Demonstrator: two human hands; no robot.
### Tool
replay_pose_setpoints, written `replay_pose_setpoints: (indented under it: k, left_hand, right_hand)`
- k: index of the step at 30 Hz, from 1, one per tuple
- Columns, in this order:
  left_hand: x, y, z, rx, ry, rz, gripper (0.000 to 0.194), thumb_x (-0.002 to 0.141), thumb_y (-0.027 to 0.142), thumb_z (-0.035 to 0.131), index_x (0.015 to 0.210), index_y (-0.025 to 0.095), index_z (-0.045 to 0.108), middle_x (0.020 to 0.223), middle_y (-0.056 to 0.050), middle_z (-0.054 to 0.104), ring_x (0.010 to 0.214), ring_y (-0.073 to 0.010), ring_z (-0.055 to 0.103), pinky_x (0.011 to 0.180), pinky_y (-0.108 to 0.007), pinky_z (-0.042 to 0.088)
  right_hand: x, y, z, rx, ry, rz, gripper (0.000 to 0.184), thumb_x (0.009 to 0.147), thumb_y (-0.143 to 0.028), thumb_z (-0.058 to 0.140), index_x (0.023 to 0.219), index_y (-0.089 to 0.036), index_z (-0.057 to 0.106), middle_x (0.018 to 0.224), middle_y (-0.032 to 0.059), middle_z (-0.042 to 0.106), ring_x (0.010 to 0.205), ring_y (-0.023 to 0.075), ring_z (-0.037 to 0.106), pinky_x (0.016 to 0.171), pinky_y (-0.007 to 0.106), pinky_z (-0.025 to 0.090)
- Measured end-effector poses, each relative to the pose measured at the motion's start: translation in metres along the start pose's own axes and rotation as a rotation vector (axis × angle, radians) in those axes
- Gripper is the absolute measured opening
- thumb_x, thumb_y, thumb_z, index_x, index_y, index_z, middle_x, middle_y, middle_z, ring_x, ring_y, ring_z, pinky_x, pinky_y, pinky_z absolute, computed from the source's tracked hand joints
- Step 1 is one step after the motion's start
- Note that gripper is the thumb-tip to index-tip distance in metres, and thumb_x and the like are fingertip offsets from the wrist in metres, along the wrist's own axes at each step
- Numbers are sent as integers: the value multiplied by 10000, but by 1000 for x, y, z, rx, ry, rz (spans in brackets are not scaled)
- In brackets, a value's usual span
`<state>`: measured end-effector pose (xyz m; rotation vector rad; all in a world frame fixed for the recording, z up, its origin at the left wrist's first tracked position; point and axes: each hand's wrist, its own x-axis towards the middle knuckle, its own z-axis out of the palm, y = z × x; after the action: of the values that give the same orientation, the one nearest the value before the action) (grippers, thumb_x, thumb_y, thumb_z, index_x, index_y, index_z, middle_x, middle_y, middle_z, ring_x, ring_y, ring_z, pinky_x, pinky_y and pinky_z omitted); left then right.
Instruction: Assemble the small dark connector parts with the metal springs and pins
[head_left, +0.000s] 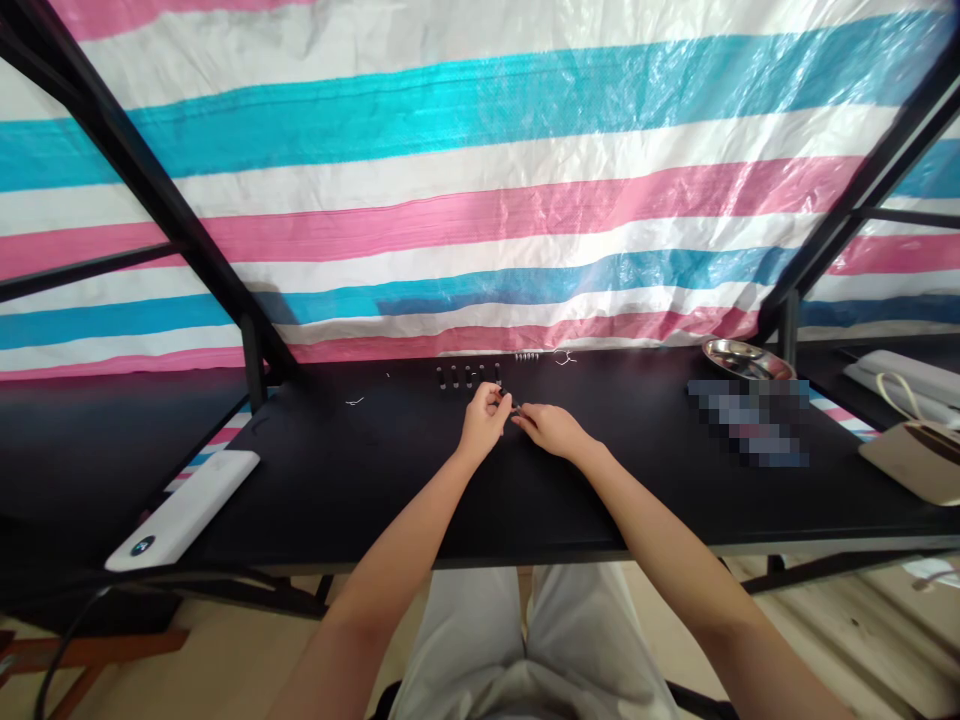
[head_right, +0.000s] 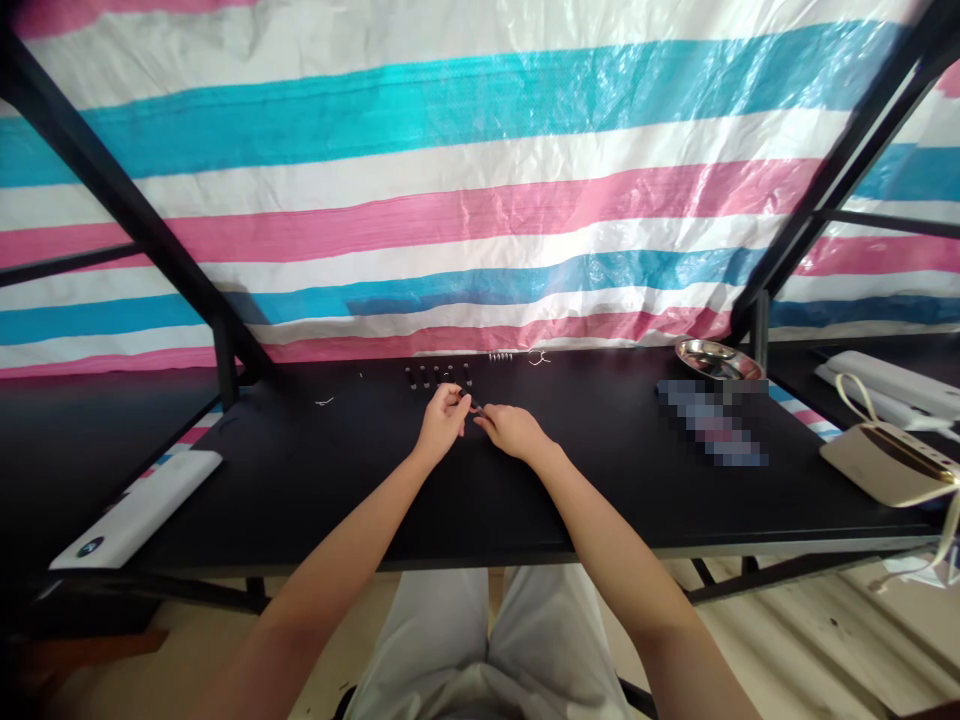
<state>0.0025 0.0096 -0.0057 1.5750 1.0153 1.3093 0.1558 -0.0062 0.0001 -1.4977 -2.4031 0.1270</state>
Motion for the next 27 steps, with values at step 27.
replay_pose_setpoints:
  k: [27]
  left_hand:
    - [-4,8,-2,293,-81,51,138,767,320,520,823,194,521,776,23,583,388,-23,405,438,-177,334]
  right_hand:
    - [2,1,4,333,215,63,188,823,-255,484,984,-176,539,816,28,569,673,118,512,634,234,393]
